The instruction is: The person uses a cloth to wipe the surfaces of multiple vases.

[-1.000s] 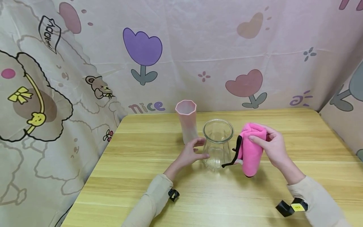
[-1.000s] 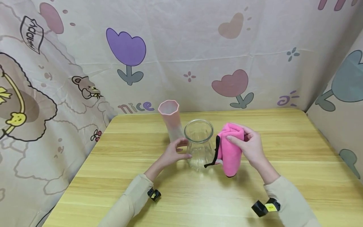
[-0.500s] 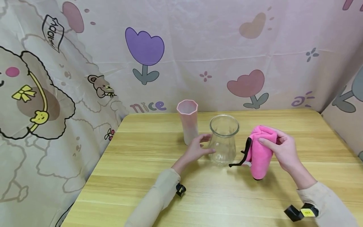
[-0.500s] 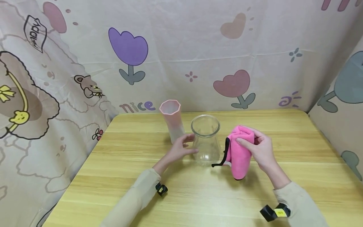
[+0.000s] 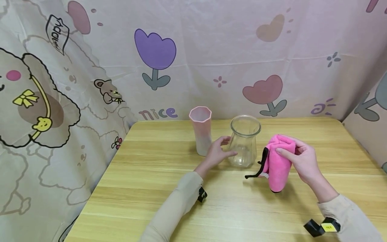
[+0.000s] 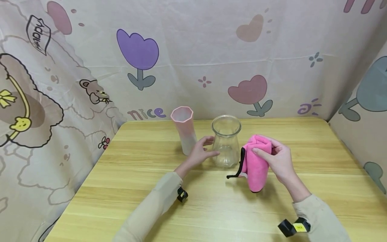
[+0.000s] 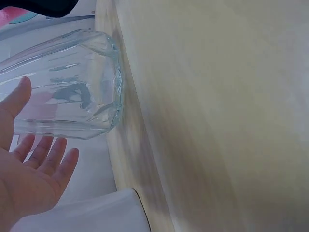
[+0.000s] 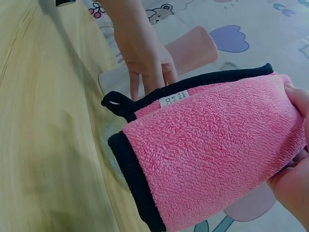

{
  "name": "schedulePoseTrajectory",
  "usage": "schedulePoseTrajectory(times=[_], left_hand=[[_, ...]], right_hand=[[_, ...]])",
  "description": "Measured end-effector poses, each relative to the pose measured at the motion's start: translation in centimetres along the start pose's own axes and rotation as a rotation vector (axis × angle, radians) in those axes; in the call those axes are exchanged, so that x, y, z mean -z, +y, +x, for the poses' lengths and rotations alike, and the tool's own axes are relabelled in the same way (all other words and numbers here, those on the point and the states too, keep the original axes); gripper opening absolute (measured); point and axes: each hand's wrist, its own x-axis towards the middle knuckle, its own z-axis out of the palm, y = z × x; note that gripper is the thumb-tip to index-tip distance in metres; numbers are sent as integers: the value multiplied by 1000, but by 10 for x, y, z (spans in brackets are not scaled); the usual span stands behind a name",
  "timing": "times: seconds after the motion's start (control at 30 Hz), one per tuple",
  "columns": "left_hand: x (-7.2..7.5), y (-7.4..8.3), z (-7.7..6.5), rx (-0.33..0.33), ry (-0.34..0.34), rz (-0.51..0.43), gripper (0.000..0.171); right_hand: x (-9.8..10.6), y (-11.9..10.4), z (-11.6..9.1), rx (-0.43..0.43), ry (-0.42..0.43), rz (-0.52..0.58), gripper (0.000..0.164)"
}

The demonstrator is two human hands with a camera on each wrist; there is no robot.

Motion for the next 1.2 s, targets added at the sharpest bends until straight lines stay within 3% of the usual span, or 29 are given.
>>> schedulePoseTrajectory(times=[0.13,0.2,0.4,0.87,1.07,1.2], left_hand=[[-6,3,7,3,23,39,66],[-10,5,10,8,39,51,66],[-23,10,21,30,98,71,64],[-49,25,40,55,238,220,62],[-51,27,43,99,238,208,63],[-47,24,37,90,206,283,61]], right_hand=[[5,10,1,5,-24,58,46],[-9,-12,-5,19,-22,79,42],[-33,-48,-13,4,1,45,42],[-38,-45,-14,-8,-16,29,43],[-41,-45,-14,-20,-14,4,43],[-42,-43,-14,-27,-17,-4,42]])
